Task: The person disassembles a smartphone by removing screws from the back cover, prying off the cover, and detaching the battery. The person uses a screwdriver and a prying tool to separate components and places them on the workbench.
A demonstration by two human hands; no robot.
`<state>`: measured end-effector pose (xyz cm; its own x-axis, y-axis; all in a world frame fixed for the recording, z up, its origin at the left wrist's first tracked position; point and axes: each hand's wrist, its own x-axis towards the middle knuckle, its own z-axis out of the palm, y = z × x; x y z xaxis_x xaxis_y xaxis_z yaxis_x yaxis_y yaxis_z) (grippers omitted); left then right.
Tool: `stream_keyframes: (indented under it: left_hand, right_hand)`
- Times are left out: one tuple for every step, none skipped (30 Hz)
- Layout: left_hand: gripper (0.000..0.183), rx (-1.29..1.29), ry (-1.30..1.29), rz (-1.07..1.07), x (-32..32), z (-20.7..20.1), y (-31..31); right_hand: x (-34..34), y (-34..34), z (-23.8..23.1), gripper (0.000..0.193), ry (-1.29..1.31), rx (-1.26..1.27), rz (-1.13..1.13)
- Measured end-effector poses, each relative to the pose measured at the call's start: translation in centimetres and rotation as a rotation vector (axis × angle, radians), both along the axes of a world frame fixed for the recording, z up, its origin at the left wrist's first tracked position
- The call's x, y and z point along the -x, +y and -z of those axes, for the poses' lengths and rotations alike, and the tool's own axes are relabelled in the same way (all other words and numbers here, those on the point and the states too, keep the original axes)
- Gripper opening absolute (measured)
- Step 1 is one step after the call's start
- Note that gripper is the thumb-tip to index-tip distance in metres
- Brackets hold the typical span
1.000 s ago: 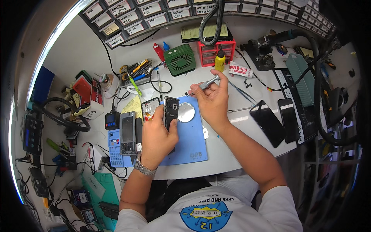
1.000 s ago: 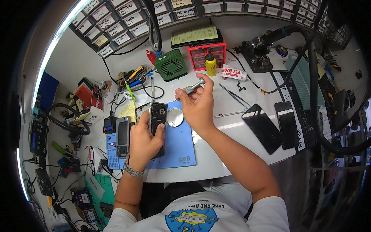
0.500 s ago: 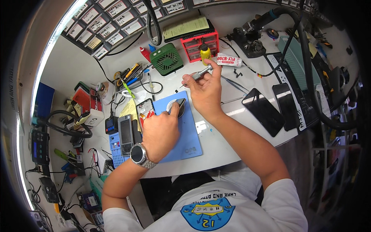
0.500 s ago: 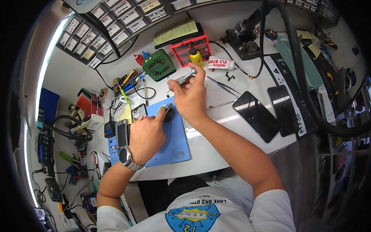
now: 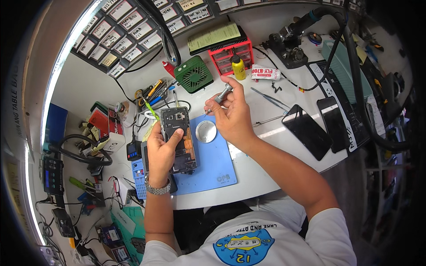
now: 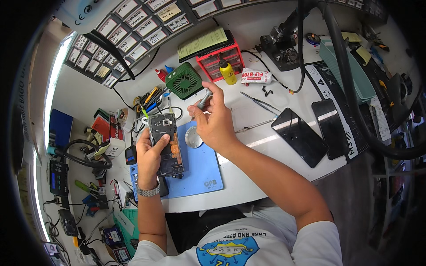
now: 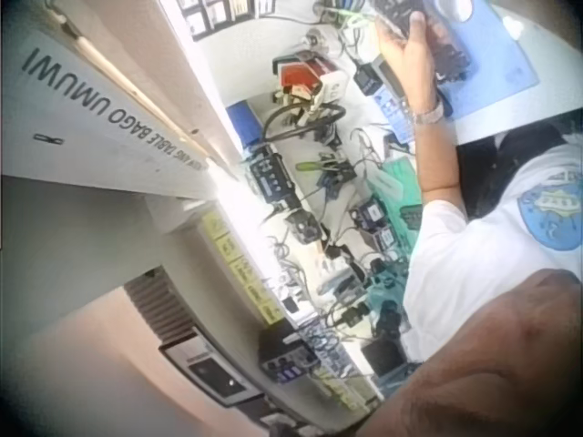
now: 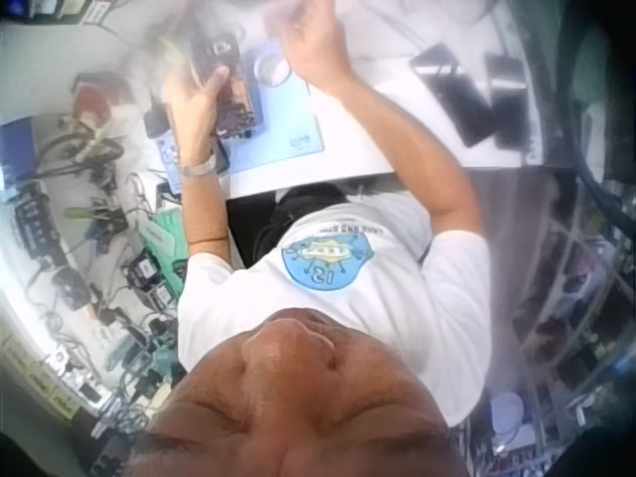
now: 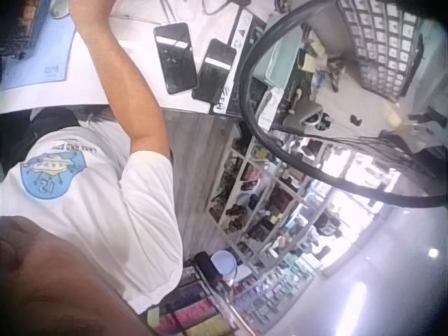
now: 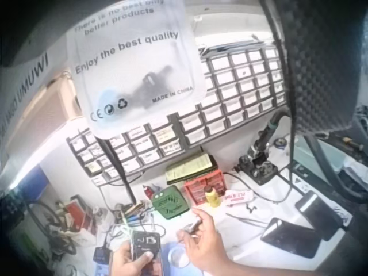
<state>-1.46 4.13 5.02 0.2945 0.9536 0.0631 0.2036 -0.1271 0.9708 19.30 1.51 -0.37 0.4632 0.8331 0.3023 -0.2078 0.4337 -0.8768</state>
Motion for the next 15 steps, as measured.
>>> stream_keyframes:
  left_hand:
    - [0.031, 0.085, -0.171, -0.018, -0.2, 0.7, -0.3]
    - [0.028, 0.140, -0.244, -0.033, -0.5, 0.8, -0.8]
    - [0.029, 0.180, -0.289, -0.011, -0.8, 1.0, -1.3]
    - [0.029, 0.219, -0.334, 0.010, -1.1, 1.0, -1.8]
    - [0.030, 0.258, -0.379, 0.031, -1.2, 1.2, -2.0]
    - [0.033, 0.313, -0.419, 0.053, -1.1, 1.7, -2.1]
    - [0.033, 0.329, -0.423, 0.066, -1.0, 2.1, -2.2]
    - [0.033, 0.345, -0.427, 0.079, -0.9, 2.4, -2.5]
    - [0.033, 0.362, -0.430, 0.093, -0.9, 2.7, -2.6]
    - [0.035, 0.380, -0.389, 0.094, -1.1, 2.2, -3.0]
    - [0.036, 0.363, -0.368, 0.108, -1.2, 2.5, -3.0]
    - [0.036, 0.343, -0.344, 0.118, -1.0, 2.9, -3.0]
    - [0.037, 0.324, -0.320, 0.128, -1.0, 3.1, -3.1]
    - [0.039, 0.354, -0.322, 0.129, -1.0, 3.0, -3.3]
    - [0.039, 0.340, -0.308, 0.137, -0.9, 3.3, -3.4]
  right_hand:
    - [0.1, -0.2, 0.1, 0.065, 0.000, -0.004, -0.016]
    - [0.2, -0.3, 0.2, 0.060, -0.042, -0.041, 0.004]
    - [0.3, -0.4, 0.2, 0.059, -0.076, -0.077, 0.025]
    - [0.4, -0.5, 0.1, 0.058, -0.109, -0.113, 0.045]
    - [0.6, -0.6, 0.0, 0.057, -0.142, -0.150, 0.063]
    - [0.7, -0.9, 0.0, 0.056, -0.190, -0.161, 0.056]
    - [0.8, -1.2, 0.0, 0.056, -0.238, -0.173, 0.048]
    - [1.0, -1.4, 0.0, 0.055, -0.286, -0.185, 0.040]
    - [1.2, -1.5, 0.1, 0.055, -0.287, -0.192, 0.021]
    - [1.5, -1.6, 0.2, 0.055, -0.288, -0.199, 0.002]
    - [1.7, -1.7, 0.3, 0.054, -0.289, -0.206, -0.016]
    - [1.9, -1.8, 0.2, 0.053, -0.295, -0.196, -0.040]
    - [2.1, -1.9, 0.3, 0.054, -0.308, -0.203, -0.050]
    - [2.3, -1.9, 0.6, 0.054, -0.322, -0.210, -0.060]
    - [2.5, -1.9, 0.6, 0.054, -0.336, -0.218, -0.070]
